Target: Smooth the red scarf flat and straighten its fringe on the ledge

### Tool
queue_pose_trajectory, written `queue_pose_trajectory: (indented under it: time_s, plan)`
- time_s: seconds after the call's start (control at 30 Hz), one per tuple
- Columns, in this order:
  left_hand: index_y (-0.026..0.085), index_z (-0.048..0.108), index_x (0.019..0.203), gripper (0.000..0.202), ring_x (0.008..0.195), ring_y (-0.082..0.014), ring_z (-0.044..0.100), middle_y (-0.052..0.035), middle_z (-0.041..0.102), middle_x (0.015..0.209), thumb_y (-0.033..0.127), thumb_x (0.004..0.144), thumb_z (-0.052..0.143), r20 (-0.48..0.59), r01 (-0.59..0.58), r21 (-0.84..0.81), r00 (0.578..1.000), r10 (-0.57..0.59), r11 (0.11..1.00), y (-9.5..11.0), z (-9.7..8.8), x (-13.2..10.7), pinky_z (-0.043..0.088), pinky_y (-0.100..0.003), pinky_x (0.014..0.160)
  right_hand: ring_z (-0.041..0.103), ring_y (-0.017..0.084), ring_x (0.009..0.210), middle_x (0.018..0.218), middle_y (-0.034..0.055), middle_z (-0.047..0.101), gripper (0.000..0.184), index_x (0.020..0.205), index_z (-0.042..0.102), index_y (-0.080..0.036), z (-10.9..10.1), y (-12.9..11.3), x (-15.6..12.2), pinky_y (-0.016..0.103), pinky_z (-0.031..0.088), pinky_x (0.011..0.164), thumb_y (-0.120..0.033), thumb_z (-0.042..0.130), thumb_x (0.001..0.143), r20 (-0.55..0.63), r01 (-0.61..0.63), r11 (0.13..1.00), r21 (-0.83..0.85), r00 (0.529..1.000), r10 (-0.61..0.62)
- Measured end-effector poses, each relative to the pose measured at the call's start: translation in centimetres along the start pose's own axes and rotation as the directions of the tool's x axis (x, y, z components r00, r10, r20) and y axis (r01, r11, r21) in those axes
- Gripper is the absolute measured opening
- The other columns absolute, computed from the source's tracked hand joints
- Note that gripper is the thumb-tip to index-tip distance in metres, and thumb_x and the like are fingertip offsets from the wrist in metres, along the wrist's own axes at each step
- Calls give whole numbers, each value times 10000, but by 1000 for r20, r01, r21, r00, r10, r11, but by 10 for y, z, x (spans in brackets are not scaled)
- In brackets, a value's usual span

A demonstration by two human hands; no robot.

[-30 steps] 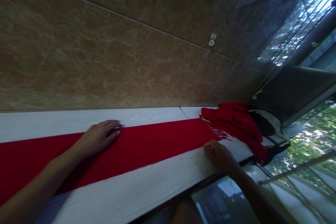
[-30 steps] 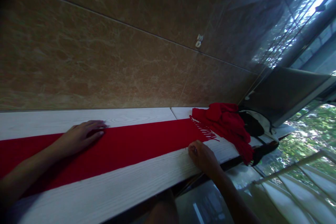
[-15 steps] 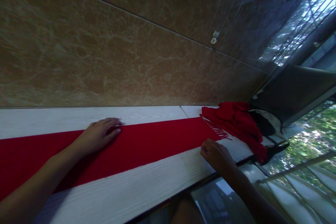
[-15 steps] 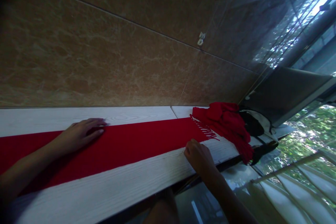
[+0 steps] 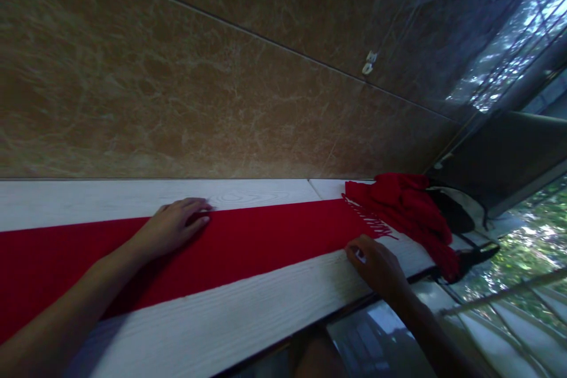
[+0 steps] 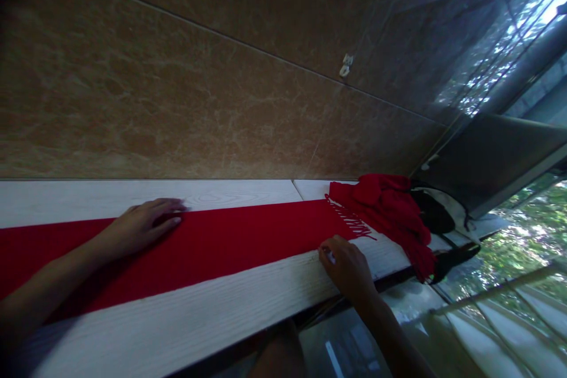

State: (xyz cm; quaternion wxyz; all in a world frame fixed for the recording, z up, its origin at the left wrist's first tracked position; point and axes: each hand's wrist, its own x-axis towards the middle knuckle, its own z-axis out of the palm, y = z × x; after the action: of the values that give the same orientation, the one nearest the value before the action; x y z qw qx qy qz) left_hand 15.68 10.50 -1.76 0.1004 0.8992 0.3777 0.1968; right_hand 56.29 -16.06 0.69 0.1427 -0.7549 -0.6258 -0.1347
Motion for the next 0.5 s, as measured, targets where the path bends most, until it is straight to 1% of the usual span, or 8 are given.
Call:
queue_pose_trajectory:
  time_s: [0.07, 0.13, 0.2, 0.27, 0.33, 0.43, 0.5]
  plan:
    - [170, 672, 1210, 591, 1218, -306, 603, -138, 641, 1349, 574, 910, 361, -1, -3, -1, 1000, 3, 1000, 0, 0, 0, 466, -458, 1069, 660, 234, 815, 854, 53, 690, 228, 863, 637, -246, 5, -3, -8, 376, 481, 763, -358, 461, 956, -119, 66, 995, 71, 991, -57]
    - [169, 668, 1220, 551, 1235, -292, 595, -136, 634, 1359, 525, 922, 371, 4, -2, -1, 1000, 2, 1000, 2, 0, -1, 457, -446, 1079, 675, 269, 942, 972, 61, 708, 179, 965, 647, -273, 13, -4, -19, 437, 516, 842, -384, 506, 949, -251, 113, 987, 118, 965, -80]
    - [177, 663, 1225, 500, 1253, -281, 583, -131, 626, 1368, 475, 936, 385, 5, 3, -3, 1000, -3, 1000, 5, -1, -2, 446, -444, 1091, 668, 293, 1049, 1094, 65, 702, 195, 1073, 638, -307, 23, -4, -29, 482, 541, 900, -402, 527, 942, -321, 129, 979, 156, 944, -73]
    - [191, 662, 1222, 446, 1266, -279, 573, -125, 624, 1369, 436, 945, 412, -5, 8, -10, 1000, -8, 1000, 7, -1, -4, 438, -450, 1099, 652, 309, 1138, 1209, 66, 679, 270, 1186, 613, -340, 34, -5, -35, 513, 555, 945, -405, 506, 946, -330, 163, 966, 200, 940, -90]
    - [196, 656, 1227, 403, 1275, -276, 567, -126, 623, 1368, 396, 950, 443, -16, 10, -19, 1000, -11, 1000, 9, -2, -5, 433, -447, 1106, 599, 336, 1248, 1343, 62, 630, 387, 1330, 549, -391, 44, -8, -38, 565, 540, 992, -394, 472, 951, -320, 185, 963, 195, 940, -115]
    - [198, 645, 1246, 364, 1278, -265, 567, -123, 625, 1364, 341, 957, 476, -18, 2, -35, 1000, -3, 999, 11, -2, -8, 425, -424, 1118, 487, 370, 1367, 1491, 45, 525, 592, 1526, 332, -474, 55, -14, -37, 646, 491, 1042, -388, 435, 950, -316, 164, 976, 146, 942, -111]
    - [191, 640, 1259, 361, 1300, -274, 551, -135, 611, 1381, 334, 963, 491, -14, 3, -45, 1000, -3, 999, 13, -2, -10, 408, -438, 1137, 467, 390, 1375, 1506, 50, 510, 658, 1574, 221, -486, 60, -14, -36, 687, 471, 1042, -384, 398, 949, -332, 151, 980, 132, 938, -100]
